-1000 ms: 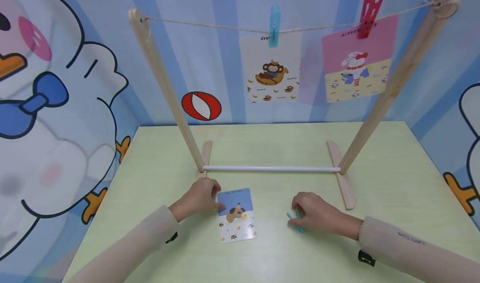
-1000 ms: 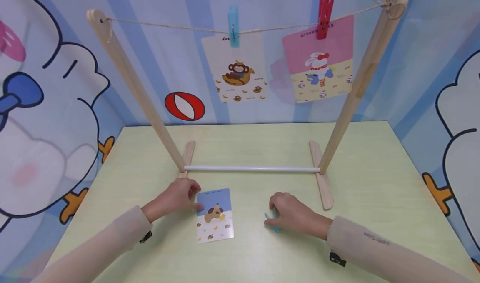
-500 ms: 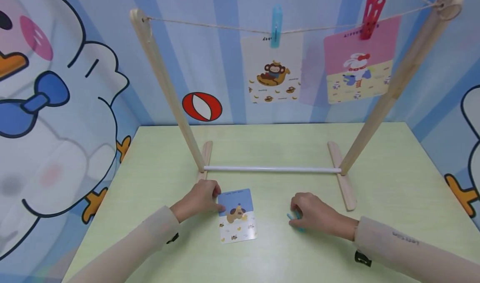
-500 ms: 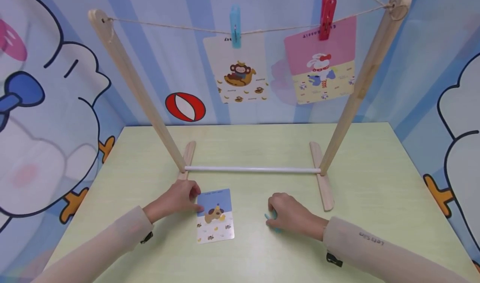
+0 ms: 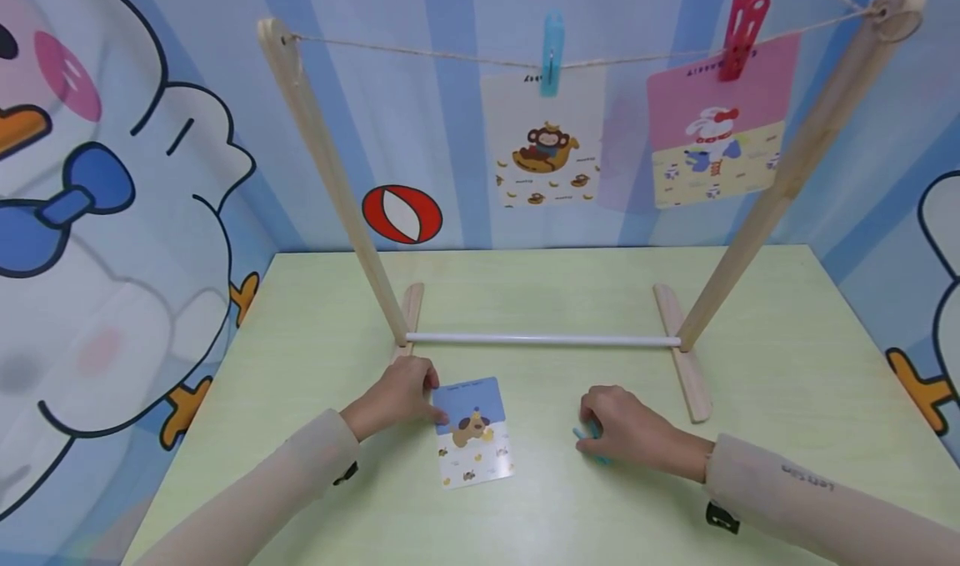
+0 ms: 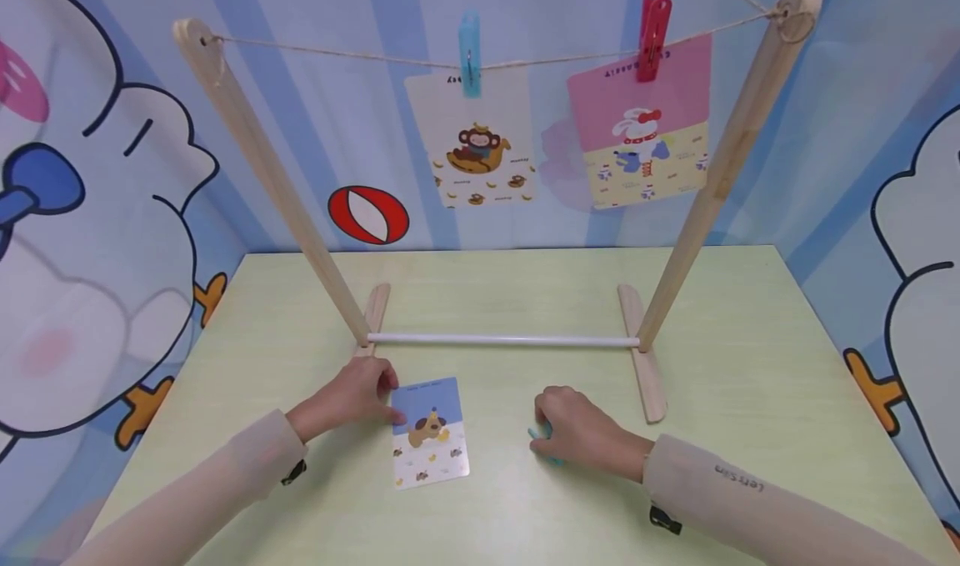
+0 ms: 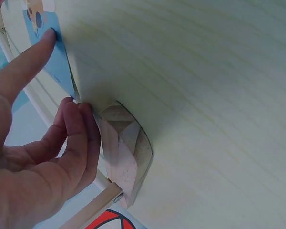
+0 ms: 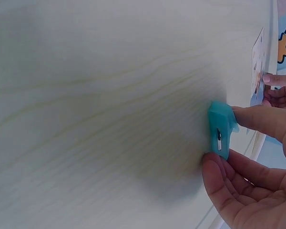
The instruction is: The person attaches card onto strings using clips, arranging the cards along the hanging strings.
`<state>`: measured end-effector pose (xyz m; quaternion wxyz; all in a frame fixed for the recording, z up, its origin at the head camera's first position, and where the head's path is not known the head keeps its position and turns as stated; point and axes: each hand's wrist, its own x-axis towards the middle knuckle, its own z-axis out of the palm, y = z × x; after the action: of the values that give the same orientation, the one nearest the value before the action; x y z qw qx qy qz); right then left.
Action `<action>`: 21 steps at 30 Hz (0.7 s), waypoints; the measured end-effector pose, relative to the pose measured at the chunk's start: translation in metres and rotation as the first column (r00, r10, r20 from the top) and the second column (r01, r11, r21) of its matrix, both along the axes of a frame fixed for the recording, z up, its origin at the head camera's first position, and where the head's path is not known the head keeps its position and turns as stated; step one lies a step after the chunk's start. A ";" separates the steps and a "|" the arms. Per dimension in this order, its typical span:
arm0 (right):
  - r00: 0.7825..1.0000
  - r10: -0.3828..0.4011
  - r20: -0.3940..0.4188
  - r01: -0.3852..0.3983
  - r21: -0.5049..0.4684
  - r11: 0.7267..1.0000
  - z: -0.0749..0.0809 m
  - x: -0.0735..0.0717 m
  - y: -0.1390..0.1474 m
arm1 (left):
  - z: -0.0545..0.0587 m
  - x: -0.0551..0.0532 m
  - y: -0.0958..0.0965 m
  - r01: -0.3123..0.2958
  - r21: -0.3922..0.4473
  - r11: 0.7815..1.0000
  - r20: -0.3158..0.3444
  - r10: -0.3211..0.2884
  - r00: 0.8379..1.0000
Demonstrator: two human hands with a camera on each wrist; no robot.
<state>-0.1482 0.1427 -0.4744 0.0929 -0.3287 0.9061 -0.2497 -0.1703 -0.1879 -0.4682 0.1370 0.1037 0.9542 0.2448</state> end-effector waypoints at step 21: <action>0.989 -0.039 0.146 0.053 -0.089 0.995 0.008 -0.005 0.004 | -0.006 0.000 -0.006 -0.021 0.171 0.985 0.047 0.013 0.999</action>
<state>-0.1534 0.1463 -0.4668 0.1369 -0.2927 0.8918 -0.3166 -0.1705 -0.1939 -0.4742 0.1475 0.1013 0.9271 0.3294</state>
